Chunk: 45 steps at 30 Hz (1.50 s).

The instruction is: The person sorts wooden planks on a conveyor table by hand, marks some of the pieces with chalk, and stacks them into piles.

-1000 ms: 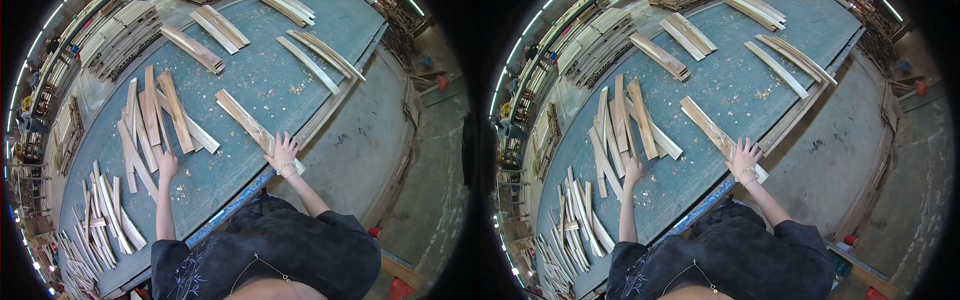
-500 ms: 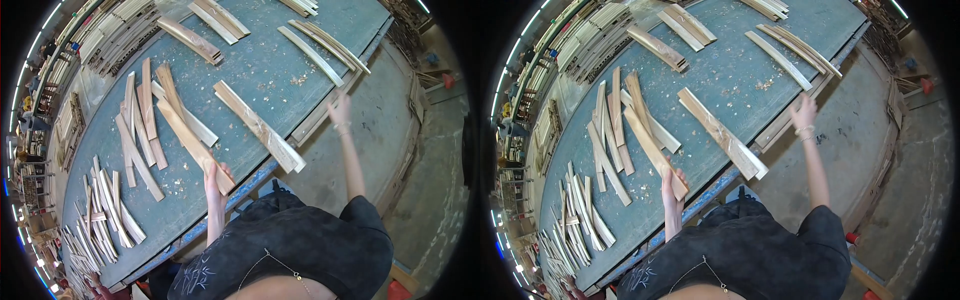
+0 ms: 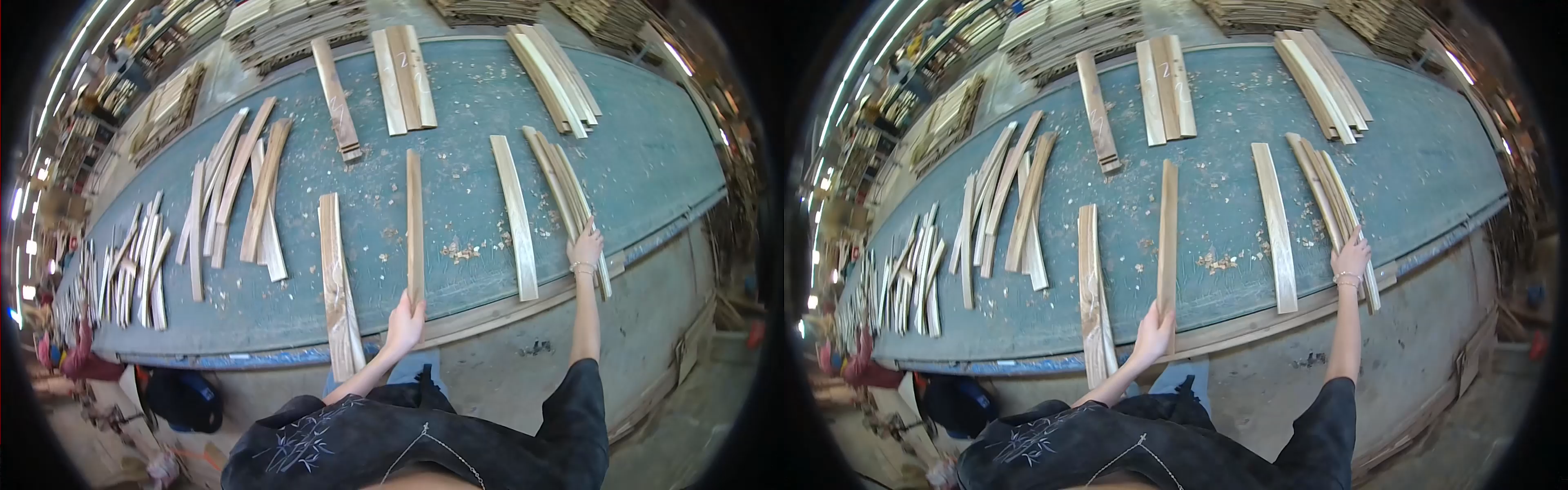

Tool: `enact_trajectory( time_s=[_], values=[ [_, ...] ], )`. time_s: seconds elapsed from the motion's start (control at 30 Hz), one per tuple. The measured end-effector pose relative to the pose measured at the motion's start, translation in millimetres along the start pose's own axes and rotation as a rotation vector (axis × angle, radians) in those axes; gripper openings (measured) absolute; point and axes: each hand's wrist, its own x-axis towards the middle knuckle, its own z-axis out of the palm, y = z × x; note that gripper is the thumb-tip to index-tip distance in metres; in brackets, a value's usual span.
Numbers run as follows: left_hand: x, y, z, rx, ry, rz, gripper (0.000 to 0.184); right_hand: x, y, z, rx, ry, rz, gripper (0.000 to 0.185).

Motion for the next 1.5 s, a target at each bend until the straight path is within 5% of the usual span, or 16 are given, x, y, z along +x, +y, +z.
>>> enact_trajectory(
  time_s=[0.07, 0.23, 0.3, 0.4, 0.5, 0.6, 0.7, 0.8, 0.9, 0.93, 0.97, 1.13, 1.23, 1.3, 1.43, 1.5],
  values=[
    [-9, 12, 14, 0.332, 0.062, -0.01, 0.033, 25, 31, 19, 0.11, 0.013, -0.096, 0.086],
    [-20, 26, 25, 0.368, 0.015, -0.071, 0.028, 75, 70, 37, 0.335, -0.042, -0.138, 0.077],
    [-21, 9, 32, 0.519, 0.005, 0.085, 0.026, 73, 66, 27, 0.49, -0.146, -0.201, 0.077],
    [-30, 14, 36, 0.598, 0.059, 0.134, 0.026, 5, 22, -11, 0.798, -0.142, -0.073, 0.077],
    [-25, 12, 39, 0.615, 0.005, 0.111, 0.034, -83, -38, -43, 0.784, -0.076, -0.08, 0.076],
    [-13, 11, 39, 0.302, 0.168, 0.209, 0.05, -161, -111, -51, 0.787, 0.049, -0.207, 0.058],
    [-3, 36, 36, 0.329, 0.061, 0.125, 0.057, -213, -160, -60, 0.73, -0.192, -0.281, 0.046],
    [10, 30, 35, 0.403, 0.088, 0.073, 0.069, -221, -156, -43, 0.881, -0.145, -0.431, 0.039],
    [16, 41, 51, 0.488, 0.156, -0.077, 0.102, -189, -140, -2, 1.224, -0.286, -0.454, 0.033],
    [20, 47, 60, 0.535, 0.222, -0.071, 0.105, -180, -136, -10, 1.436, -0.696, -0.168, 0.031],
    [24, 52, 67, 0.582, 0.291, -0.068, 0.108, -165, -132, 10, 1.608, -0.86, -0.084, 0.03],
    [43, 55, 74, 0.694, 0.272, -0.156, 0.11, -153, -123, 2, 1.731, -0.921, -0.034, 0.038],
    [39, 50, 55, 0.513, 0.251, -0.107, 0.105, -163, -131, -11, 1.987, -1.219, 0.104, 0.052],
    [34, 47, 40, 0.279, 0.192, -0.065, 0.104, -166, -140, -24, 2.187, -1.612, 0.167, 0.064],
    [4, 49, 30, -0.026, 0.113, -0.012, 0.105, -144, -190, -30, 2.072, -1.523, -0.247, 0.064],
    [-7, 53, 15, -0.038, 0.109, 0.028, 0.103, -145, -207, -45, 2.019, -1.653, -0.172, 0.057]
  ],
)
